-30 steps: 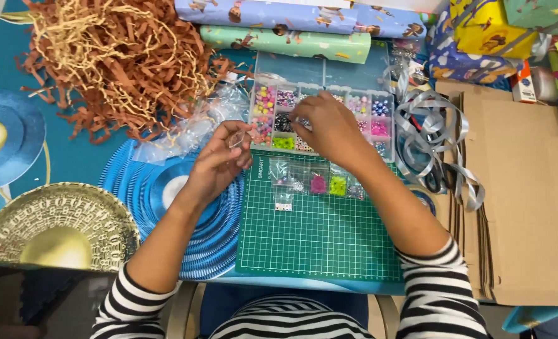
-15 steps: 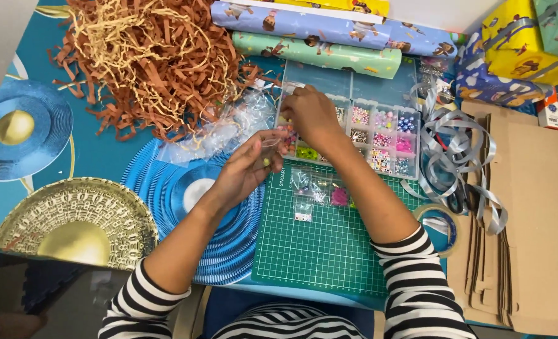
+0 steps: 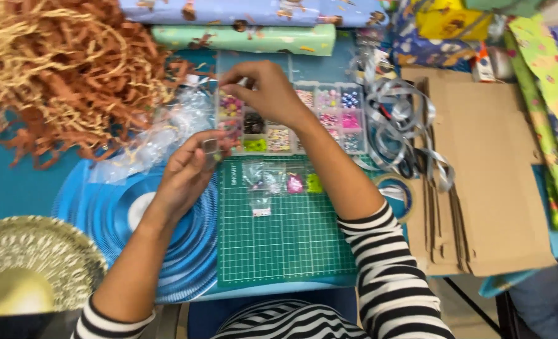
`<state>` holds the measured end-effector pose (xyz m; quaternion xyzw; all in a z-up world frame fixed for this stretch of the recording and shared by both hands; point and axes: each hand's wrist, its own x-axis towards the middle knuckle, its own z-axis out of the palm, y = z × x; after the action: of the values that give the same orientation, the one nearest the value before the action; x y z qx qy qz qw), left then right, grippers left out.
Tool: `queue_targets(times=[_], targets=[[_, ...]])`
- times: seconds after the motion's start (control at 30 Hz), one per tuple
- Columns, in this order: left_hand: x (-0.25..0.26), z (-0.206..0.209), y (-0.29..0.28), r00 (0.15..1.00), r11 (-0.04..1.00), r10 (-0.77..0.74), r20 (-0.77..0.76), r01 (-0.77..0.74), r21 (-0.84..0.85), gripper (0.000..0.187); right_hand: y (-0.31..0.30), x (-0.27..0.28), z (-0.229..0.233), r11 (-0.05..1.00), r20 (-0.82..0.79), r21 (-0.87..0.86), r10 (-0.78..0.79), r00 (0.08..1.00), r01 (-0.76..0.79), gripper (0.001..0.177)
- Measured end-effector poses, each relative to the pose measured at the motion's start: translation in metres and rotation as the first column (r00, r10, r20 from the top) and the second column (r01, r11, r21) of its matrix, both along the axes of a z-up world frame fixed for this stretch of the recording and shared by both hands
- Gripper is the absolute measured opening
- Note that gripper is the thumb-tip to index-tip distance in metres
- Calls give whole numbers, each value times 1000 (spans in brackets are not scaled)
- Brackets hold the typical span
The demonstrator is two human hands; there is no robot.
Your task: Organizing small bags of colorful beads into a plastic compartment storage box on a craft table.
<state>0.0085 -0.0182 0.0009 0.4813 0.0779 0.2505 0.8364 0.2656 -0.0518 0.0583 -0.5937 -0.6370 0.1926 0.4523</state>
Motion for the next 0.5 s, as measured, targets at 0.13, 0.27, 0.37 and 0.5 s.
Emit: queue_targets(times=[0.13,0.27,0.37,0.5], targets=[[4,-1,-3,999,1000,-4,-37,5,22,70,-30,-18,51,988,-118,79,138,983,-129,15],[12,14,-13,991,990,134,-26,-135,-44,69,-47,-37,75,959,-171,82,281,944,-271,8],[12,10,-13,991,989,136,1,-136,-60,62,-52,-43,72,946,40,23,323,946,-324,5],[11,-11,-12,994,989,106,41,-101,-111,54,-52,-56,67,955,379,-136,296,877,-263,6]])
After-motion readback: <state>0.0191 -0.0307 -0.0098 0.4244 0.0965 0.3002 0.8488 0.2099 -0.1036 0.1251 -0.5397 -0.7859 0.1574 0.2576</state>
